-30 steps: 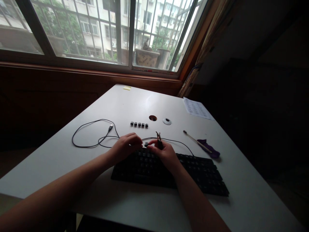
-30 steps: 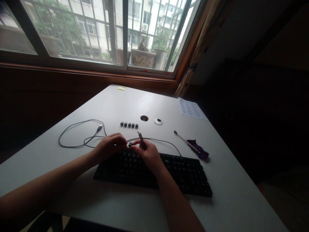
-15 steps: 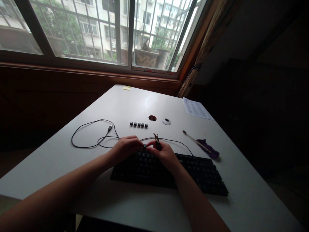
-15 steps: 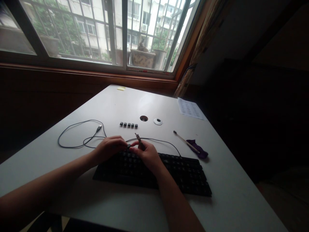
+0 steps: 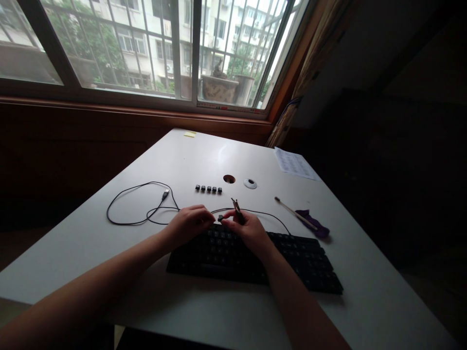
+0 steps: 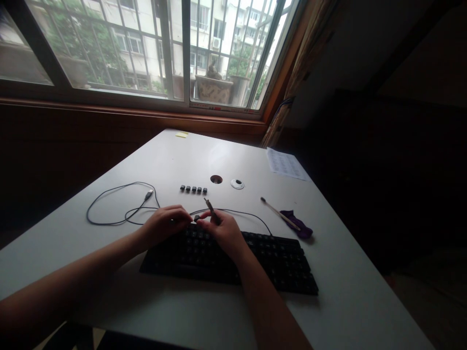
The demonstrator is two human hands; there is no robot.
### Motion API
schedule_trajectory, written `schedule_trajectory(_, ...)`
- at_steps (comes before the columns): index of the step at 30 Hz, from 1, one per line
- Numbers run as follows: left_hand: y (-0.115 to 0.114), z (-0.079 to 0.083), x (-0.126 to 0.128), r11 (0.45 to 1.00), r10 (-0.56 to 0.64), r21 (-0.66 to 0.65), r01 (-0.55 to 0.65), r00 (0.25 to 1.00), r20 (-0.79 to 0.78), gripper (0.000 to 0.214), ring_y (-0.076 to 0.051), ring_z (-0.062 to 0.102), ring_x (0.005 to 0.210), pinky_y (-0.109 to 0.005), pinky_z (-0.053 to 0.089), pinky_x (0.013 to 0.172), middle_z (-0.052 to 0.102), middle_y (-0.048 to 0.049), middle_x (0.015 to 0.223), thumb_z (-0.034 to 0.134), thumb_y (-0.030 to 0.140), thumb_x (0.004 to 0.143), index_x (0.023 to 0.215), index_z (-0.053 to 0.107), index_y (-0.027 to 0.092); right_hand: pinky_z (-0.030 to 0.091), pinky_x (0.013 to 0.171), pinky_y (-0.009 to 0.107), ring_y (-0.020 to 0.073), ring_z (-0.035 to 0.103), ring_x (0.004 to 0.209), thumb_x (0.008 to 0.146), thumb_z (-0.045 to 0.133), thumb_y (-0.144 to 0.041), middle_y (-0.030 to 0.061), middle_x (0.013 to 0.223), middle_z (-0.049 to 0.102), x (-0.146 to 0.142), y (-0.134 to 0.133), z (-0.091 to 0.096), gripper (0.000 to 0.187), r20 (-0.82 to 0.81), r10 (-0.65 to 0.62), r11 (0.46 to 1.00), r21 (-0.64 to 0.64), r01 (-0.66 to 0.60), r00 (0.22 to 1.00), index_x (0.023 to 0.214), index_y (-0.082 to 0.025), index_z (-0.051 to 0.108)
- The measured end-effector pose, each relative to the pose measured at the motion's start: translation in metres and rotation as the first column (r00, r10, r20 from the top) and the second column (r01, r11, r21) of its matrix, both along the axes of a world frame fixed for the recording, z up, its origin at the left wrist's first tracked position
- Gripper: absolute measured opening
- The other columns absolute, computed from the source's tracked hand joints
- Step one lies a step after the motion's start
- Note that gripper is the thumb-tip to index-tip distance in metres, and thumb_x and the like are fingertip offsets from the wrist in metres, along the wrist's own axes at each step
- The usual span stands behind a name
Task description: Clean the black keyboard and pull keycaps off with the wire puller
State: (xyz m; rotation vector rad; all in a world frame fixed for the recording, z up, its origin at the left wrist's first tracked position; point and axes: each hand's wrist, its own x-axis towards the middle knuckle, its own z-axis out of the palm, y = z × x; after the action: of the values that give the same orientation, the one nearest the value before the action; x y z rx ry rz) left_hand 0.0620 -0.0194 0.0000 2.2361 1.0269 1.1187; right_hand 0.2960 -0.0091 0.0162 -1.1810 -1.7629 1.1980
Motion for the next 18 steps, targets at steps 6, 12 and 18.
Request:
schedule_trajectory(6,0.003,-0.004,-0.005,1.0,0.016,-0.013,-0.016,0.999,-0.033,0.012,-0.012,0.064,0.073,-0.022,0.054,0.069,0.067,-0.0039,0.089,0.058,0.013,0.09,0.093,0.069,0.017,0.03,0.053,0.026,0.011,0.037,0.055,0.08,0.073,-0.051,-0.0068,0.058,0.041,0.028,0.033,0.013,0.034,0.21,-0.135,0.977,0.193,0.094,0.968,0.093,-0.02,0.073)
schedule_trajectory(12,0.009,-0.013,-0.009,1.0,0.029,0.008,-0.029,0.996,-0.09,0.012,-0.013,0.064,0.076,-0.024,0.055,0.071,0.067,-0.0041,0.089,0.057,0.014,0.09,0.093,0.068,0.017,0.035,0.058,0.027,0.0117,0.045,0.055,0.081,0.072,-0.043,-0.004,0.06,0.052,0.042,0.094,0.001,0.026,0.467,-0.164,0.933,0.359,-0.017,0.869,0.091,-0.019,0.075)
schedule_trajectory(18,0.009,-0.011,-0.008,1.0,0.013,-0.026,-0.016,0.993,-0.115,0.014,-0.013,0.065,0.076,-0.024,0.055,0.071,0.067,-0.0041,0.091,0.056,0.013,0.089,0.094,0.069,0.017,0.039,0.062,0.028,0.0143,0.054,0.061,0.082,0.07,-0.038,0.001,0.069,0.065,0.039,0.14,-0.015,0.02,0.555,-0.138,0.913,0.392,-0.112,0.82,0.091,-0.02,0.076)
